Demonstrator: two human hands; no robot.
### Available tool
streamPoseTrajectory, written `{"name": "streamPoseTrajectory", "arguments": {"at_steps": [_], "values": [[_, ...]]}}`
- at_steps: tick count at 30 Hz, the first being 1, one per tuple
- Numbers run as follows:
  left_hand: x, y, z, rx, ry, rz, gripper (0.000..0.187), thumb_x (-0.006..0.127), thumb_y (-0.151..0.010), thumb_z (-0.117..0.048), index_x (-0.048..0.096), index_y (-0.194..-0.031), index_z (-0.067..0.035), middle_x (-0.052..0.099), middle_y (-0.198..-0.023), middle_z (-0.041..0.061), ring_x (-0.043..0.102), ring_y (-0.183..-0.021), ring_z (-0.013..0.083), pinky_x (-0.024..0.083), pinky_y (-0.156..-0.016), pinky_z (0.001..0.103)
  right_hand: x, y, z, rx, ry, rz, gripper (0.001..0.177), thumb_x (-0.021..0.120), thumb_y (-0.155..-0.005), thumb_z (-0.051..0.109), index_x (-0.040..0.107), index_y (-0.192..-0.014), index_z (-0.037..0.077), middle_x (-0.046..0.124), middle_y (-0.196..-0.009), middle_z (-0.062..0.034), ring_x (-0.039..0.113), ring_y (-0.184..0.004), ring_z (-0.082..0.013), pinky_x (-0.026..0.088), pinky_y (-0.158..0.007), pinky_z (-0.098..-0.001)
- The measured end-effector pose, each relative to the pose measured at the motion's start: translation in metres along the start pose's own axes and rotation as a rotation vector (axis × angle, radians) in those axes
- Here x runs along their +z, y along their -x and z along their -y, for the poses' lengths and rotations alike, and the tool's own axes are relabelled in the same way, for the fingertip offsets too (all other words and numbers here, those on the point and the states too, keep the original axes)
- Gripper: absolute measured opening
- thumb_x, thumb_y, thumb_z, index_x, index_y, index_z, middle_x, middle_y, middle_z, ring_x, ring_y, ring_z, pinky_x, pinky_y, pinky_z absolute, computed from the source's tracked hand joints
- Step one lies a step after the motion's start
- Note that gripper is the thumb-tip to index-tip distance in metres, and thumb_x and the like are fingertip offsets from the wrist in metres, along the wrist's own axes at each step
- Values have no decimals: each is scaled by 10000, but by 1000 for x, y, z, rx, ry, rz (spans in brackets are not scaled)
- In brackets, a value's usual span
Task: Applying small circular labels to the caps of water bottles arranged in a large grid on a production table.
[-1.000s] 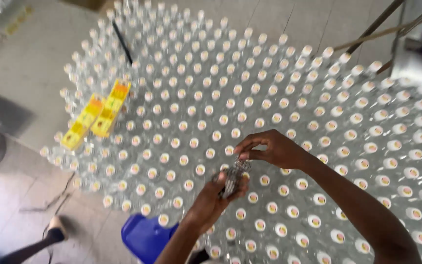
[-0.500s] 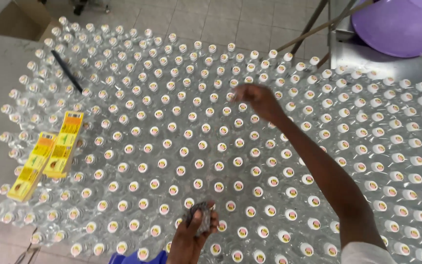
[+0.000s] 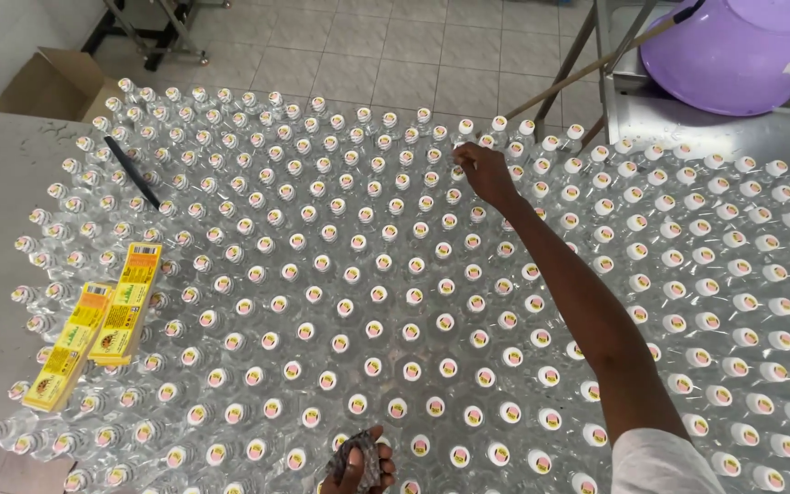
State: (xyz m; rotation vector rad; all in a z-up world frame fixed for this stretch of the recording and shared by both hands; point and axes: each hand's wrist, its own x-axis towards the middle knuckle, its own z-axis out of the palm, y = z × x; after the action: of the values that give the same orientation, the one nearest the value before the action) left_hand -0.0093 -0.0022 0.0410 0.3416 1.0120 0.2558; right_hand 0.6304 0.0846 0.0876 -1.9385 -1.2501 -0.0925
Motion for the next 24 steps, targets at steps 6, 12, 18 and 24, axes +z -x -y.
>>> {"name": "streamPoseTrajectory", "arguments": {"at_steps": [6,12,18,24], "values": [[14,13,-3,-60,33,-70,648,629,-1008,-308,668,-1533,70,739,-1182,267,682,-1005,437,546,-811,491,-22,13,12,-62,54,113,124,809,-1026,196,804,-1095,94,843,-1040,-77,809,-978,-257,567,-935,-444],[13,9,-4,-122,15,31,674,607,-1000,-332,611,-1576,19,705,-1232,253,671,-1092,451,556,-862,507,-9,3,0,36,327,245,120,839,-971,307,754,-965,222,819,-939,44,740,-988,-226,254,-1200,-473],[14,9,-7,-174,34,56,687,575,-1016,-336,543,-1614,1,674,-1276,250,659,-1146,445,571,-927,498,-11,-7,29,117,522,420,311,791,-938,141,540,-1118,181,702,-738,6,720,-852,-317,231,-1191,-534],[76,51,-22,109,46,111,583,688,-991,-209,680,-1478,110,730,-1062,249,696,-953,314,588,-850,418,-63,64,231,95,-43,520,291,790,-1015,272,706,-1224,88,783,-1229,-110,755,-1173,-299,573,-949,-468]]}}
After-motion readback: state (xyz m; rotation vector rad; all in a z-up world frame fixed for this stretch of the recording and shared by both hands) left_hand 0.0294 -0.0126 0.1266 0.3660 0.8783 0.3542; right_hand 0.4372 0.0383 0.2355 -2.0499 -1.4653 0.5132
